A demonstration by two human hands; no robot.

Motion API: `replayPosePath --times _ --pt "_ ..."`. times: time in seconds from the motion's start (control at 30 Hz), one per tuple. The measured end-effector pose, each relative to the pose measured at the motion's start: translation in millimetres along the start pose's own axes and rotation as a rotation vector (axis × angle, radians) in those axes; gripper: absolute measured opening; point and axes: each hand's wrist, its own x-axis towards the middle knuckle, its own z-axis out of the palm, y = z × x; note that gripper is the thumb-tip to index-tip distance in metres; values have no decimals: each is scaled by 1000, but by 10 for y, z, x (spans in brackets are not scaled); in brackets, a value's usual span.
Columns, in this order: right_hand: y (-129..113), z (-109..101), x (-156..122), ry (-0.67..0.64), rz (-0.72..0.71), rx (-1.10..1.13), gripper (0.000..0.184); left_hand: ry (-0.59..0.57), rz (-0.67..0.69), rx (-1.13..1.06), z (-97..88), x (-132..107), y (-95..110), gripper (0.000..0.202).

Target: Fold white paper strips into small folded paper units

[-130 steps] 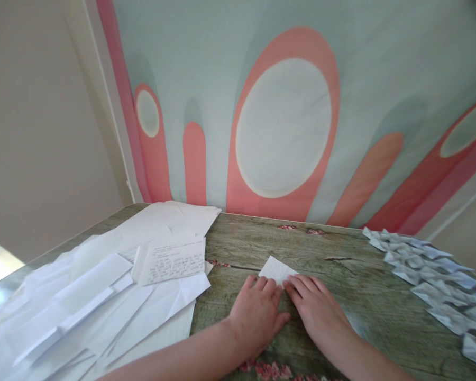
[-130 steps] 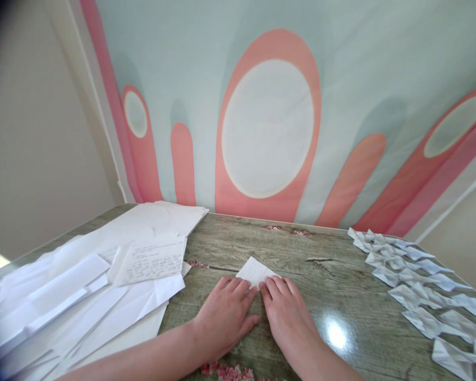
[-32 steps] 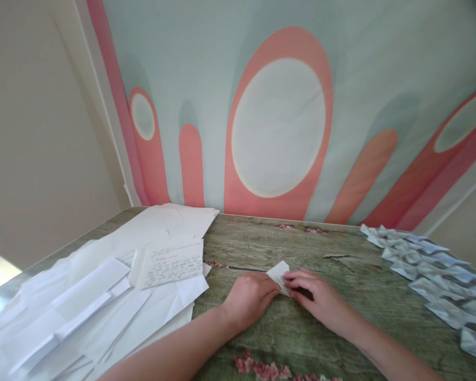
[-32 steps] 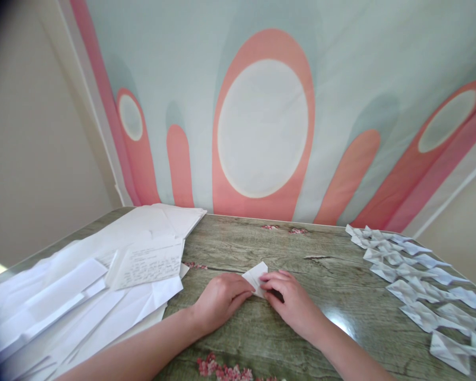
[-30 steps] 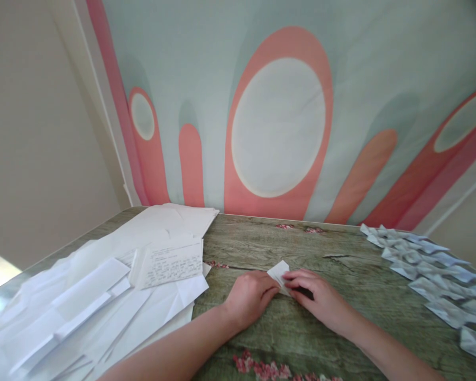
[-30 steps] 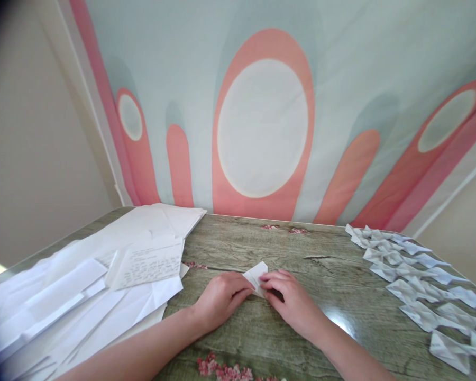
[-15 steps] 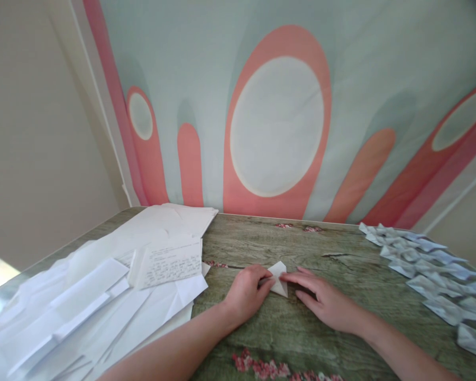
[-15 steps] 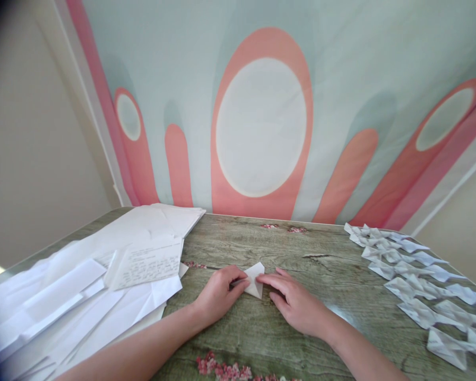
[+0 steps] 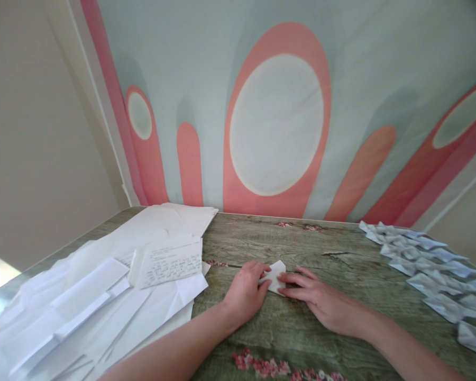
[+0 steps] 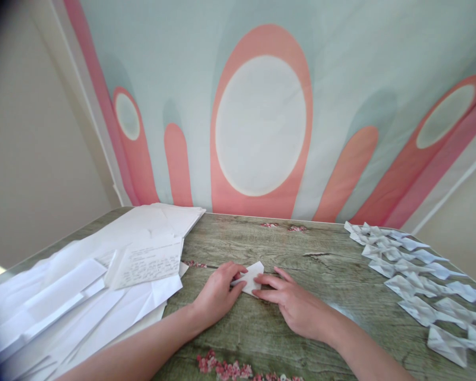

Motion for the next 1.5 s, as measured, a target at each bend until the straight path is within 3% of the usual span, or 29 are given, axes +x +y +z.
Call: replayPosePath --times 0.17,0.3,0.4,0.53,0.73,1.5 --pt "2 23 14 13 6 6 69 -1 45 34 -66 2 43 19" --pt "14 41 29 -15 30 19 74 -54 121 228 -127 -87 183 21" --pt "18 46 32 -28 37 22 76 -150 178 385 -105 -227 301 31" --pt "18 46 19 -18 31 30 70 -235 136 488 -37 -370 357 61" --pt "21 50 5 -18 37 20 72 -300 110 498 -33 -378 325 68" --pt "8 50 16 -3 27 30 68 -331 91 476 -58 -367 351 67"
